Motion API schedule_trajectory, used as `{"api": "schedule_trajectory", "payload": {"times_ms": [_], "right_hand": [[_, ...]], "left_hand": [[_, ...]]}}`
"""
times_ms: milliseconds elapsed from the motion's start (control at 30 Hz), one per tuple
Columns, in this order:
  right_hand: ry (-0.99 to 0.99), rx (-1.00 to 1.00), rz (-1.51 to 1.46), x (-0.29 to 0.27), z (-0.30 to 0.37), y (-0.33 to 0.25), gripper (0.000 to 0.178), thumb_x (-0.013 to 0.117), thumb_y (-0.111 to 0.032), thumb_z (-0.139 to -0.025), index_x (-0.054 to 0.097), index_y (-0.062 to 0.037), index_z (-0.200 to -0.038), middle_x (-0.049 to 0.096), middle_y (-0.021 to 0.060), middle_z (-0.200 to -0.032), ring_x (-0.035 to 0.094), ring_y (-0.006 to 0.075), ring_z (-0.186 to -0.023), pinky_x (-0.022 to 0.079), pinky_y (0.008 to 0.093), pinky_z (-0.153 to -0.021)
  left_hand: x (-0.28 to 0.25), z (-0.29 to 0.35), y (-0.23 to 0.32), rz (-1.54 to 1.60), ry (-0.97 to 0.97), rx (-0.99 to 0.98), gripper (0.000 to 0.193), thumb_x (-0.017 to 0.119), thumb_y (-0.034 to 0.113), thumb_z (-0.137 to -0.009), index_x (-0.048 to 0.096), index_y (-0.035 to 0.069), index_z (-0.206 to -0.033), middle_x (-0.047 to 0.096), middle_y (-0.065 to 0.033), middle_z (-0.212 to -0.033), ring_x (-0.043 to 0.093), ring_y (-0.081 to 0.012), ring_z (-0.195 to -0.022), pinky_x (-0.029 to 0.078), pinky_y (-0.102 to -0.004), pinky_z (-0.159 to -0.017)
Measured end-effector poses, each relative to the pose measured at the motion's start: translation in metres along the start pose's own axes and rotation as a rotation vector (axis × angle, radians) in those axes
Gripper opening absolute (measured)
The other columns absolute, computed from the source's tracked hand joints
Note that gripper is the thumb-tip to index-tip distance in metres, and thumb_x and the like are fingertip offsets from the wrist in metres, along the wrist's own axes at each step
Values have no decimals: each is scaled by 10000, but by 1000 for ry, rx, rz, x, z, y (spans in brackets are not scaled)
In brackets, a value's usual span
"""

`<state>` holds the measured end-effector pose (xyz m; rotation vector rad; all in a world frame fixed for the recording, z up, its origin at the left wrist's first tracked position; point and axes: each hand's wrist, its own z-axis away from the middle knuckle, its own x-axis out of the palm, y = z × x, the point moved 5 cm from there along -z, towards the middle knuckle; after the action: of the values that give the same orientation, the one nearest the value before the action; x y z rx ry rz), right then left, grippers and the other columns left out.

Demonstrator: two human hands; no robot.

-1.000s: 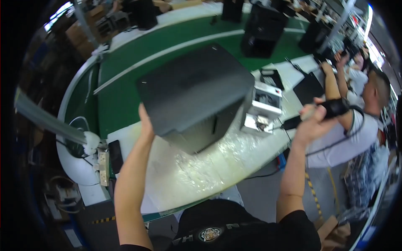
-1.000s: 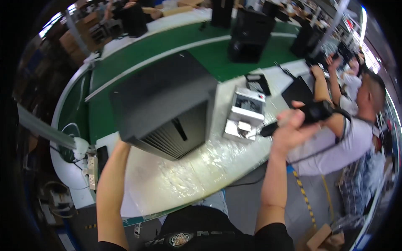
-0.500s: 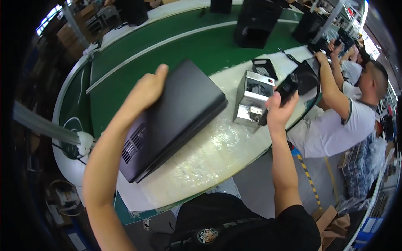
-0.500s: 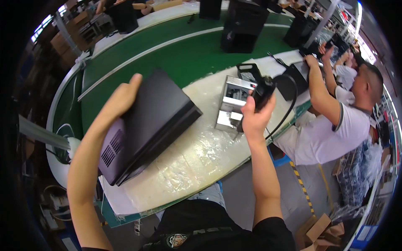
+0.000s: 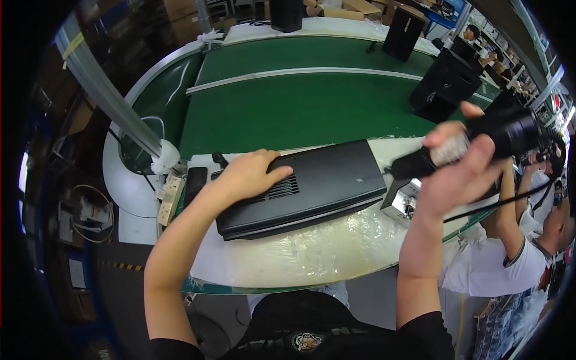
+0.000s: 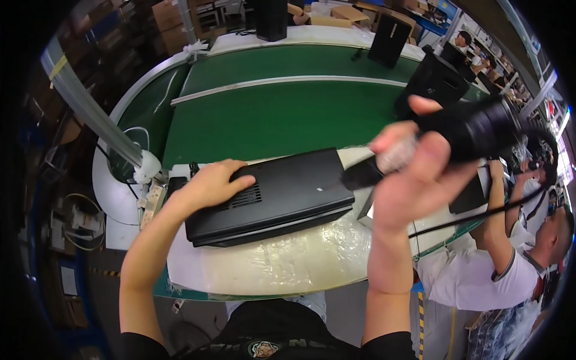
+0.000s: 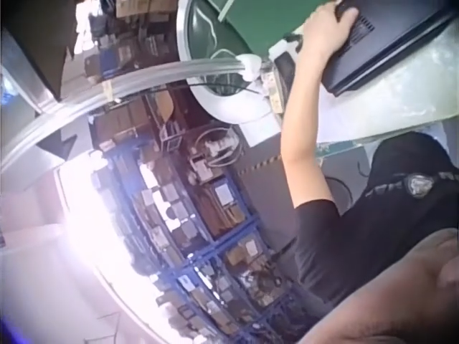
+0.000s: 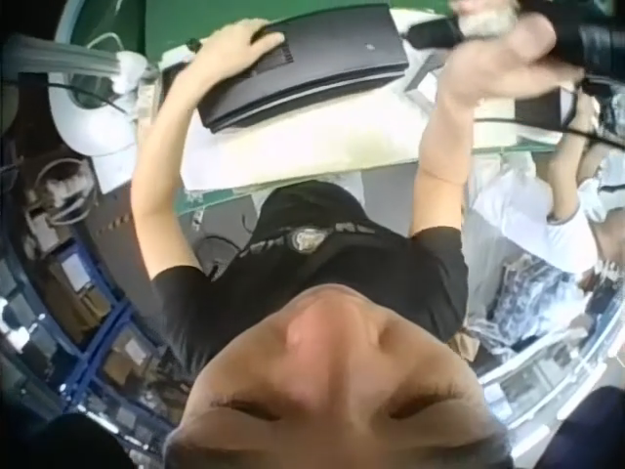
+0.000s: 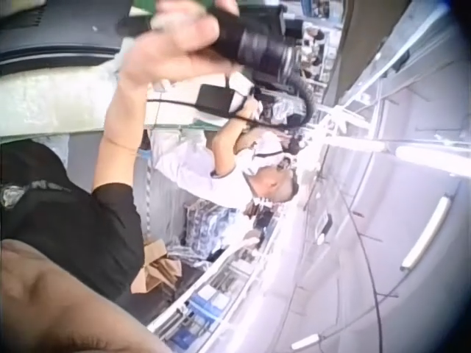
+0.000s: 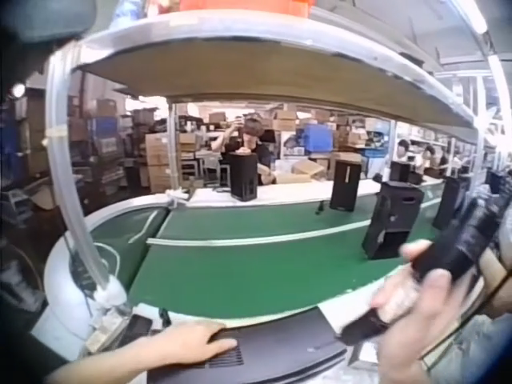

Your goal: Assembling electronics components into a casing using an electric screwdriver.

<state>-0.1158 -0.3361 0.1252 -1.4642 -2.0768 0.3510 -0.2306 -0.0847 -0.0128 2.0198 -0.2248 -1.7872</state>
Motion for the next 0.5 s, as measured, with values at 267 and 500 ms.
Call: {"api": "schedule_trajectory", "payload": {"times_ms": [267,500], "right_hand": [[-267,-37,-285,121,32,34,396,533,-151,-933,281,-3,-1200,584,184,-1016,572,149,-544,460,251,-471],[-362,76,-253,145,60,58,400,542,-115,-920,286,9,-1200,583,168,-1010,572,121,-574,460,230,-512]], "left_hand": [[6,17,1,-39,240,60,516,613,476,-840,641,-7,-1016,665,-180,-931,643,-339,-867,515,-412,-775],[9,17,-6,-51,137,-3,508,647,443,-823,637,-7,-1060,663,-173,-963,639,-338,-871,512,-416,-778]]}}
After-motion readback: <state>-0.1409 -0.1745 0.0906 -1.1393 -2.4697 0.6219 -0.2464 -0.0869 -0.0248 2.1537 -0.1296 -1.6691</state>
